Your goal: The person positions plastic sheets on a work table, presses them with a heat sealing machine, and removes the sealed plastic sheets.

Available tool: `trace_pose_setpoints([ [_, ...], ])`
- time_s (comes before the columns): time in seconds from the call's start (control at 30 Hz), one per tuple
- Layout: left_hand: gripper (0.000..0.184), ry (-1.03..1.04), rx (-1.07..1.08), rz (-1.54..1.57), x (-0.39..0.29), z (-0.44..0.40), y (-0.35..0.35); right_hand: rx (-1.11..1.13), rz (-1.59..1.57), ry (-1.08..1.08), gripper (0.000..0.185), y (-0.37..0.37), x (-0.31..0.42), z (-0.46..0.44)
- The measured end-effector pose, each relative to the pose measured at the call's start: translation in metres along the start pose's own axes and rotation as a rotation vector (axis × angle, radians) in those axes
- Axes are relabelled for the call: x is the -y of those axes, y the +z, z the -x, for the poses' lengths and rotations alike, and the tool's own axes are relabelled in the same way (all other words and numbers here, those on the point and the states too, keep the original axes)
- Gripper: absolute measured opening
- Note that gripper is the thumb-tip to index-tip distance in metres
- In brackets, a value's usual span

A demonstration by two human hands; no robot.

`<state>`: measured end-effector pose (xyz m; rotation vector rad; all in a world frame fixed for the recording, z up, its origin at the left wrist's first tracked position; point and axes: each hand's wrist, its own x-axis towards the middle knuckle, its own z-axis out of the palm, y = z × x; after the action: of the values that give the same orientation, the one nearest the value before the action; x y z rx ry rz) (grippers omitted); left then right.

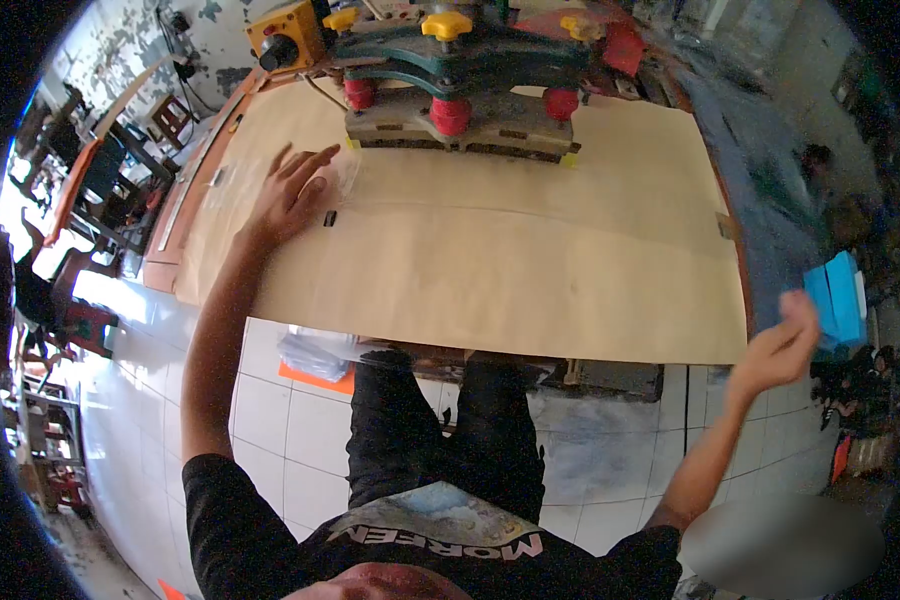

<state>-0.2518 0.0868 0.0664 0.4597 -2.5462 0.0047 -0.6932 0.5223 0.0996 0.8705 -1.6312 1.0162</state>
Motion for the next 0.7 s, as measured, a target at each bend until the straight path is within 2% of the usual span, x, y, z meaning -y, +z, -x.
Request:
trace_pose_setpoints([
  [0.03, 0.039, 0.067, -0.086, -0.166, -0.006, -0.001, -0.008, 0.05, -0.062, -0.059, 0.02, -0.008, 0.024, 0.022],
  [0.1, 0.037, 0.103, -0.069, -0.11, -0.03, 0.0, -0.024, 0.104, -0.023, -0.099, 0.019, -0.024, 0.086, 0.062],
  [0.13, 0.036, 0.136, -0.053, -0.053, -0.047, 0.002, -0.031, 0.103, -0.12, -0.02, 0.018, -0.028, 0.107, 0.087],
  [0.17, 0.035, 0.069, -0.004, 0.162, -0.074, 0.009, -0.038, 0.106, -0.215, 0.057, 0.016, -0.034, 0.126, 0.11],
  [0.2, 0.035, -0.002, 0.047, 0.379, -0.104, 0.021, -0.042, 0.178, -0.288, 0.038, 0.015, -0.04, 0.145, 0.125],
  [0.27, 0.047, -0.099, 0.313, 0.844, -0.15, 0.049, -0.045, 0.344, -0.376, 0.041, 0.013, -0.054, 0.187, 0.142],
  [0.33, 0.064, -0.137, 0.481, 1.106, -0.192, 0.068, -0.043, 0.49, -0.509, 0.004, 0.021, -0.063, 0.219, 0.158],
  [0.4, 0.064, -0.192, 0.629, 1.239, -0.21, 0.084, -0.033, 0.626, -0.694, 0.035, 0.028, -0.063, 0.251, 0.168],
  [0.43, 0.064, -0.252, 0.584, 1.385, -0.217, 0.091, -0.024, 0.645, -0.794, 0.059, 0.027, -0.062, 0.266, 0.169],
  [0.47, 0.064, -0.253, 0.585, 1.39, -0.22, 0.096, -0.019, 0.701, -0.869, 0.008, 0.021, -0.06, 0.274, 0.167],
  [0.53, 0.066, -0.469, 0.459, 1.509, -0.224, 0.101, -0.014, 0.763, -1.052, -0.071, 0.038, -0.053, 0.28, 0.168],
  [0.57, 0.059, -0.529, 0.407, 1.64, -0.223, 0.106, -0.009, 0.77, -1.053, -0.072, 0.038, -0.053, 0.279, 0.175],
  [0.63, 0.056, -0.602, 0.339, 1.677, -0.22, 0.104, -0.015, 0.469, -1.103, 0.13, 0.066, -0.055, 0.274, 0.192],
  [0.67, 0.053, -0.672, 0.271, 1.709, -0.216, 0.103, -0.019, 0.394, -1.14, 0.327, 0.073, -0.061, 0.264, 0.196],
  [0.7, 0.049, -0.685, 0.243, 1.648, -0.211, 0.1, -0.025, 0.377, -0.985, 0.421, 0.061, -0.064, 0.246, 0.187],
])
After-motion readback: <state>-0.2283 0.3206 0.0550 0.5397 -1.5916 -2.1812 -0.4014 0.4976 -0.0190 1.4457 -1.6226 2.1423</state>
